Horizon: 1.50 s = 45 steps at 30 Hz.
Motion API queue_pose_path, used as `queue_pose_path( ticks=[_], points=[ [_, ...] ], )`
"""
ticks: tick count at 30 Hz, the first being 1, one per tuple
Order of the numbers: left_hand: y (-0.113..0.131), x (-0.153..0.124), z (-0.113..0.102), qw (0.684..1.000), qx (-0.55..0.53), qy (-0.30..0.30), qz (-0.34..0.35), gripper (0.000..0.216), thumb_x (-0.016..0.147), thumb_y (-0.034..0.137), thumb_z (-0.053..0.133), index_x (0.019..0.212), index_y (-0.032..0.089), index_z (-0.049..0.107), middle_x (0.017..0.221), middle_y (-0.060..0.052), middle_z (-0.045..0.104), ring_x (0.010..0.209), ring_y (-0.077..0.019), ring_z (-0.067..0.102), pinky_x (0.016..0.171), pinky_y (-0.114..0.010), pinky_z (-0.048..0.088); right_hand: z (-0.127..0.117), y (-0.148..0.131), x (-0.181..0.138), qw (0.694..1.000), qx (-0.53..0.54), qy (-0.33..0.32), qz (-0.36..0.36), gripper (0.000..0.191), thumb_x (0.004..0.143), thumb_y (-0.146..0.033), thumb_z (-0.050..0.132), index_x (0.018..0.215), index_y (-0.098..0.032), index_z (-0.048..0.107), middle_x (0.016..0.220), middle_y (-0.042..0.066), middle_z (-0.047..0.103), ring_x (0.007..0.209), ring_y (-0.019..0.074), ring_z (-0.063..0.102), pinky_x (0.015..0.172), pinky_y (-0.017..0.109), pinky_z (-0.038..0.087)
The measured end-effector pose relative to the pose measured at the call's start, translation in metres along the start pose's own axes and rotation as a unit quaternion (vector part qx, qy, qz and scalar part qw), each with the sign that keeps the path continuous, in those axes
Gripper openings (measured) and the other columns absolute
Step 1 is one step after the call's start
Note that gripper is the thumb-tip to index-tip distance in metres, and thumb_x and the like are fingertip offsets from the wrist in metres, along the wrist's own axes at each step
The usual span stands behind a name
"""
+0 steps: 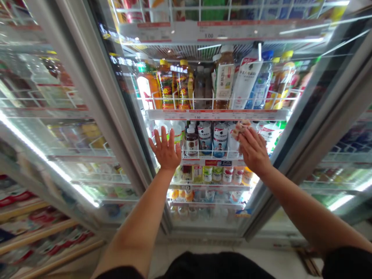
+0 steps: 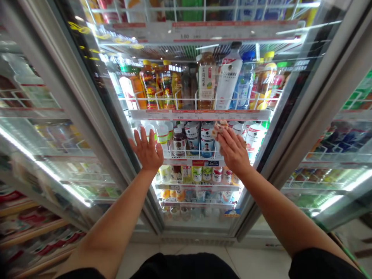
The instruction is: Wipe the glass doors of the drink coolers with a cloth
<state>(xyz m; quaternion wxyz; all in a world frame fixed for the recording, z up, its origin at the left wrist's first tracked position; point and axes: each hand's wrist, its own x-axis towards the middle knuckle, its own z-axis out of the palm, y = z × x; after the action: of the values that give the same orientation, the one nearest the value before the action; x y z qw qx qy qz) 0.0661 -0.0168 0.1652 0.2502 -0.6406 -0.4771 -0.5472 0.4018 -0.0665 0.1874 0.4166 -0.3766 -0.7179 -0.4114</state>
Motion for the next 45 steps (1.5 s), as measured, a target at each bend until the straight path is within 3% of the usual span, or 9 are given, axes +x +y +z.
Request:
queue_pose_path(
  ticks=[6,13,18,24,30,34,37,42,45],
  points=[
    [0.0,-0.001,0.0,0.999,0.038,0.024,0.028,0.058,0.096,0.041,0.037,0.151,0.022,0.038,0.161,-0.011,0.03,0.154,-0.0204,-0.001,0.125,-0.056,0.0,0.009,-0.021,0.031,0.997,-0.004,0.066,0.038,0.066,0.097,-0.016,0.047,0.157,-0.03,0.024,0.158,0.007,0.039,0.15,0.026,0.03,0.118,0.053,0.035],
    [-0.001,-0.001,0.0,0.999,0.036,0.016,0.018,0.057,0.096,0.04,0.038,0.151,0.024,0.039,0.161,-0.009,0.032,0.154,-0.0201,0.0,0.126,-0.055,0.0,0.031,-0.059,0.012,0.99,0.051,-0.088,-0.099,0.076,0.094,-0.011,0.047,0.159,-0.031,0.012,0.155,-0.001,0.043,0.148,0.0179,0.033,0.122,0.042,0.031],
    [0.0,-0.001,0.0,0.999,0.038,0.019,0.016,0.056,0.096,0.041,0.037,0.149,0.023,0.041,0.16,-0.009,0.034,0.154,-0.0198,0.0,0.126,-0.054,0.0,0.038,-0.074,0.019,0.998,0.036,-0.041,-0.041,0.074,0.096,-0.016,0.049,0.159,-0.028,0.012,0.157,0.002,0.04,0.15,0.0201,0.029,0.125,0.043,0.023],
    [0.0,-0.001,-0.001,1.0,0.022,0.005,0.011,0.057,0.096,0.04,0.038,0.149,0.021,0.042,0.16,-0.01,0.032,0.154,-0.0221,0.0,0.126,-0.054,-0.002,0.044,-0.1,-0.008,0.974,0.106,-0.11,-0.17,0.074,0.093,-0.002,0.041,0.158,-0.024,0.014,0.15,-0.002,0.049,0.145,0.0116,0.039,0.121,0.033,0.029],
    [0.0,-0.001,-0.001,1.0,0.011,-0.002,-0.002,0.056,0.096,0.041,0.038,0.148,0.021,0.043,0.16,-0.009,0.032,0.154,-0.0225,0.0,0.126,-0.055,-0.004,0.05,-0.108,-0.004,0.982,0.096,-0.12,-0.11,0.067,0.095,-0.006,0.042,0.156,-0.026,0.024,0.153,-0.001,0.045,0.148,0.016,0.033,0.121,0.037,0.029],
    [-0.002,-0.002,0.001,1.0,0.006,0.011,0.014,0.057,0.096,0.04,0.041,0.149,0.02,0.042,0.16,-0.009,0.031,0.154,-0.0237,0.002,0.125,-0.054,-0.004,0.059,-0.119,-0.012,0.974,0.118,-0.105,-0.16,0.063,0.096,-0.008,0.042,0.156,-0.024,0.027,0.15,-0.002,0.049,0.145,0.0124,0.039,0.12,0.032,0.032],
    [-0.004,-0.002,0.003,0.998,0.025,0.038,0.034,0.055,0.097,0.04,0.039,0.147,0.019,0.045,0.159,-0.01,0.035,0.154,-0.0221,0.004,0.126,-0.051,0.0,0.062,-0.121,0.01,0.977,0.123,-0.084,-0.153,0.067,0.097,-0.01,0.042,0.158,-0.026,0.017,0.153,-0.003,0.046,0.148,0.0114,0.032,0.124,0.032,0.026],
    [-0.005,-0.002,0.005,0.995,0.051,0.064,0.056,0.053,0.098,0.039,0.039,0.147,0.019,0.045,0.158,-0.011,0.037,0.154,-0.0203,0.005,0.126,-0.05,0.004,0.06,-0.12,0.059,0.992,0.112,-0.043,-0.047,0.074,0.097,-0.01,0.037,0.159,-0.03,0.002,0.161,-0.004,0.031,0.153,0.0162,0.017,0.128,0.041,0.017],
    [-0.005,-0.002,0.005,0.995,0.049,0.068,0.062,0.053,0.098,0.039,0.039,0.146,0.019,0.046,0.157,-0.011,0.037,0.154,-0.0206,0.006,0.126,-0.05,0.004,0.06,-0.122,0.073,0.992,0.111,-0.04,-0.054,0.073,0.098,-0.01,0.034,0.159,-0.029,-0.001,0.16,-0.004,0.033,0.153,0.0151,0.018,0.128,0.04,0.019]
  ],
)
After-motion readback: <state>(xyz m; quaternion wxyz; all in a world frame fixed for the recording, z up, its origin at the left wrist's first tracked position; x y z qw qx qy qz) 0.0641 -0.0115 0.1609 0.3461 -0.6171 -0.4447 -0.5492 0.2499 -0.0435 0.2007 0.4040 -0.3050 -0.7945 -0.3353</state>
